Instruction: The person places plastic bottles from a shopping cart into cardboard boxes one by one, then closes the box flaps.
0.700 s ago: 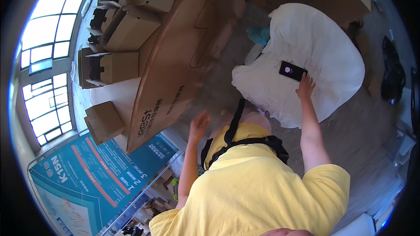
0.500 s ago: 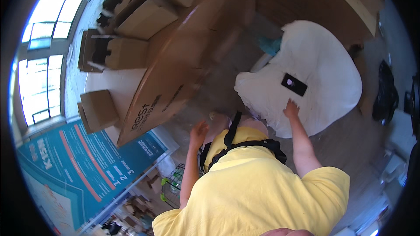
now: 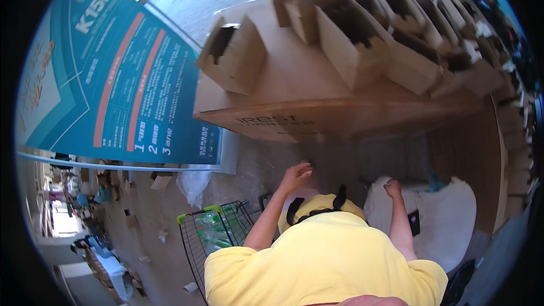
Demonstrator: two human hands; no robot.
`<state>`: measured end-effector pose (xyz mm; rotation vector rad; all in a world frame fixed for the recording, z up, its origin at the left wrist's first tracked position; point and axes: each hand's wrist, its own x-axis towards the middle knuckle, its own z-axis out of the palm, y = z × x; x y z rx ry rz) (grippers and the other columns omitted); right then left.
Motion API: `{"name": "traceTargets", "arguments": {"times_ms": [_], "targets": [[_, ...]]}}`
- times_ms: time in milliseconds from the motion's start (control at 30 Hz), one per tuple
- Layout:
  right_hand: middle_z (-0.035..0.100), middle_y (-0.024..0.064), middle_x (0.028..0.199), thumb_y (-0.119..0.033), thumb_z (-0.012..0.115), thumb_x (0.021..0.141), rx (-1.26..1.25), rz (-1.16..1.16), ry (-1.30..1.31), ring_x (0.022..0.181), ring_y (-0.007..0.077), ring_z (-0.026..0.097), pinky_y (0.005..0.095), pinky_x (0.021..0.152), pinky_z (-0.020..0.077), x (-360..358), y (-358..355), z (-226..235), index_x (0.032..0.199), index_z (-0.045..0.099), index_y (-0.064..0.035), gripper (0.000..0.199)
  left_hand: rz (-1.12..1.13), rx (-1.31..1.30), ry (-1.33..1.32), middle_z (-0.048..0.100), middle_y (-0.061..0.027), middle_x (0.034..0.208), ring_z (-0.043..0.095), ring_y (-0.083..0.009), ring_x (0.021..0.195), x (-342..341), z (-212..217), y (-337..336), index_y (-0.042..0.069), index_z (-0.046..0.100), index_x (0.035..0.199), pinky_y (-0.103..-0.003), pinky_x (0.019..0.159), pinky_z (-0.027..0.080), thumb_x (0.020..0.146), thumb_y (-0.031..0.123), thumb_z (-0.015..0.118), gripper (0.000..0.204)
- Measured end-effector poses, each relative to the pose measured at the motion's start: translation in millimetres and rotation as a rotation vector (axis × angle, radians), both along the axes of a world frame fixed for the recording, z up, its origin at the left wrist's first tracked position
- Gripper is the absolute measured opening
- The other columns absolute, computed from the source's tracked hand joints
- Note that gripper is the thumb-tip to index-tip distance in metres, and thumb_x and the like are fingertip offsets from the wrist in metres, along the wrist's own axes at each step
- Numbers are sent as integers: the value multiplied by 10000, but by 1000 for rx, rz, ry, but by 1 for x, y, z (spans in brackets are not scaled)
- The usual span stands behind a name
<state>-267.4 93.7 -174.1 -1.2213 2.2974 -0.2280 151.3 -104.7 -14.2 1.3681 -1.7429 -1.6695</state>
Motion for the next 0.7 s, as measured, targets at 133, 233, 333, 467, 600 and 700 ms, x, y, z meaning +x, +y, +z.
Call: {"name": "traceTargets", "arguments": {"times_ms": [133,233,333,467,600,700], "targets": [[681,196,909,-170,723,727,-126,204,-184,826,286,685,354,731,543,81,-129,99,996,664,-5,321,178,-184,-24,687,-152,1036,667,-212,955,41,70,-82,3,608,1184,-311,836,516,877,161,643,347],[677,164,1033,-113,674,830,-183,328,-566,919,224,673,342,799,533,157,-196,176,1167,574,6,371,443,-397,109,695,-139,1009,669,-200,932,76,113,-149,-7,629,1131,-301,824,512,887,142,620,286],[666,180,1019,-139,671,832,-176,486,-632,891,297,664,363,799,522,220,-247,236,1155,571,-1,365,641,-725,162,693,-149,995,671,-225,912,87,174,-203,-28,625,1102,-309,818,511,888,123,606,263],[655,183,1044,-130,664,839,-198,727,-527,912,297,653,362,810,514,262,-289,280,1171,561,4,372,384,-1069,-132,599,-189,1196,559,-300,1136,99,206,-269,-24,545,1220,-395,981,424,818,219,686,491],[656,181,1041,-123,661,842,-192,797,-526,900,284,654,355,810,512,277,-315,316,1179,555,11,377,22,-1151,-451,526,-191,1311,470,-316,1252,106,192,-314,12,485,1312,-458,1097,301,733,379,755,736],[660,177,1029,-111,664,839,-188,758,-578,880,255,659,340,811,510,279,-334,326,1192,547,15,393,-117,-1065,-637,556,-185,1205,484,-321,1196,105,193,-324,26,484,1320,-502,1119,244,666,467,782,843]]}}
